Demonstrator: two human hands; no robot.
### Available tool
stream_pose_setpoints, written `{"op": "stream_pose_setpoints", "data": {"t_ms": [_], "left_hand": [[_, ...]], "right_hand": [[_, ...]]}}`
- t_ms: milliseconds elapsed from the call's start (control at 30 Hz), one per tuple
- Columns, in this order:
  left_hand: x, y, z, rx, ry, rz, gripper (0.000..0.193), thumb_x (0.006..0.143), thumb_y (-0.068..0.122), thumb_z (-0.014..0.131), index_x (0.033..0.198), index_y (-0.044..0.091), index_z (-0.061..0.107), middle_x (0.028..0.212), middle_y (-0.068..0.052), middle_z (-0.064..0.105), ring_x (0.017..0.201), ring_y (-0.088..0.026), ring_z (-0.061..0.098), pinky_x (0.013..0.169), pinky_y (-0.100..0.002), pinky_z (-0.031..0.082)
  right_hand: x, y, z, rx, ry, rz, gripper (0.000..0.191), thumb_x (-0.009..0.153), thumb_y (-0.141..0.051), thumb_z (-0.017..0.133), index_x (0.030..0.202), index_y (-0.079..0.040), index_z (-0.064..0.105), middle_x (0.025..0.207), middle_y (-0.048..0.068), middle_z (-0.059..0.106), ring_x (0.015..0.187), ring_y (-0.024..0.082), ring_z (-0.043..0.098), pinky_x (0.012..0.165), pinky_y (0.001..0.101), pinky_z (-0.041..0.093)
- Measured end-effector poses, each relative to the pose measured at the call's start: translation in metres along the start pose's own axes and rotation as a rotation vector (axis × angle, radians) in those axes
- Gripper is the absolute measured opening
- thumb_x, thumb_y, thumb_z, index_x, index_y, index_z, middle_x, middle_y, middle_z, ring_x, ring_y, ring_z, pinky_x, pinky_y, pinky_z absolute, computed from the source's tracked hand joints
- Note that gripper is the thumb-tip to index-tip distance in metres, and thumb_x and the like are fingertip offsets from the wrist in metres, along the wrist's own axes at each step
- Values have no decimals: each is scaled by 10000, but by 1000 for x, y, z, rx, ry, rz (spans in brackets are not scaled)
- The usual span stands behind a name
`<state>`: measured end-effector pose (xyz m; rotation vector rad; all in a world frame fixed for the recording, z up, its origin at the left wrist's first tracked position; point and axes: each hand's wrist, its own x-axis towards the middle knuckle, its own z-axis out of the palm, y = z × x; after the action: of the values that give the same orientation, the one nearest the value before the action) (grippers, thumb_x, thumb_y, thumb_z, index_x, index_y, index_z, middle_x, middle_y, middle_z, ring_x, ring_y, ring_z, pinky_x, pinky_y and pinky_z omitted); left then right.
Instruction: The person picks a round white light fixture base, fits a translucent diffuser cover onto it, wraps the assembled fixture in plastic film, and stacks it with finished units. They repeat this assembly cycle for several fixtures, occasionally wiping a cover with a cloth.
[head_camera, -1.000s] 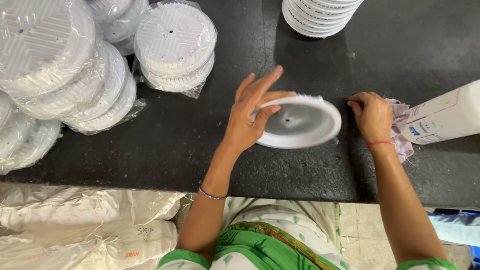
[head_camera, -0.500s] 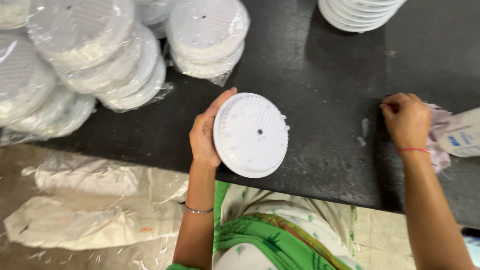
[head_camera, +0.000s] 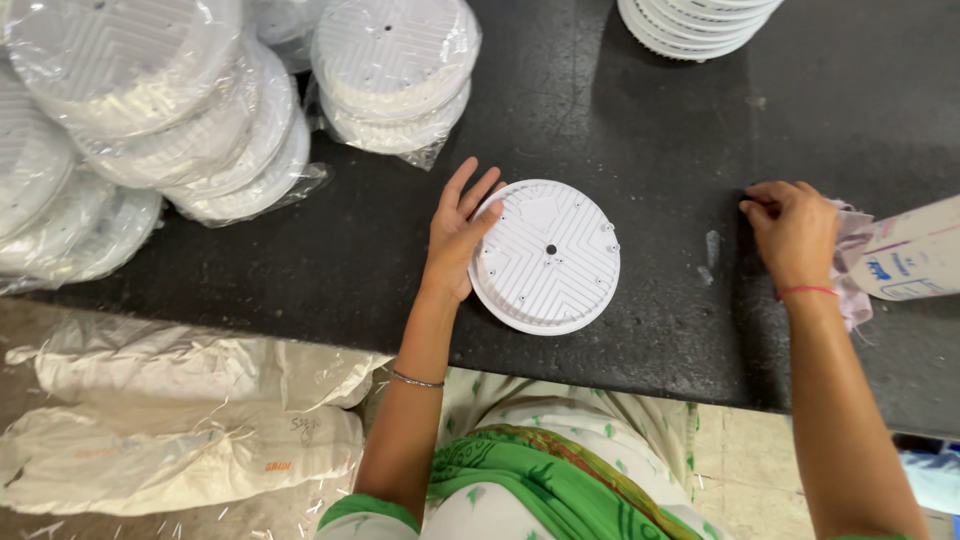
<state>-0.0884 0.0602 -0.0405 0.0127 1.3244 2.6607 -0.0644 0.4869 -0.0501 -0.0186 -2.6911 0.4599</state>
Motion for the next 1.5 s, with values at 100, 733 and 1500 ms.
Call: {"op": "stream_pose_setpoints", "data": {"t_ms": [100,733,1500], "left_hand": [[-2,-1,12,16,-72,18,859,877,-120,660,1609,76,257,1621,-253,377,1458,-310,451,1153,-431,456],[16,-23,-13,427,53,280,548,984,10,612,1500,36,428,1396,-173,610,1282,-243,618,1094,-357,482],[11,-13,7,824,93,345,368,954,9,613,1320,41,607,1133,-100,750,1052,-204,724,954,-338,558]], "right_hand": [[-2,-32,-10,152,15,66,232,987,-203,812,1115,-17,762,1030,166,719,892,264,722,813,377,577],[117,-151,-123,369,123,-254,231,940,-14,781,1162,-37,722,1098,94,750,1018,178,701,911,295,527],[246,-76,-35,-28,175,-447,309,924,-95,777,1219,-34,707,1107,164,718,1095,392,644,939,481,505]]}}
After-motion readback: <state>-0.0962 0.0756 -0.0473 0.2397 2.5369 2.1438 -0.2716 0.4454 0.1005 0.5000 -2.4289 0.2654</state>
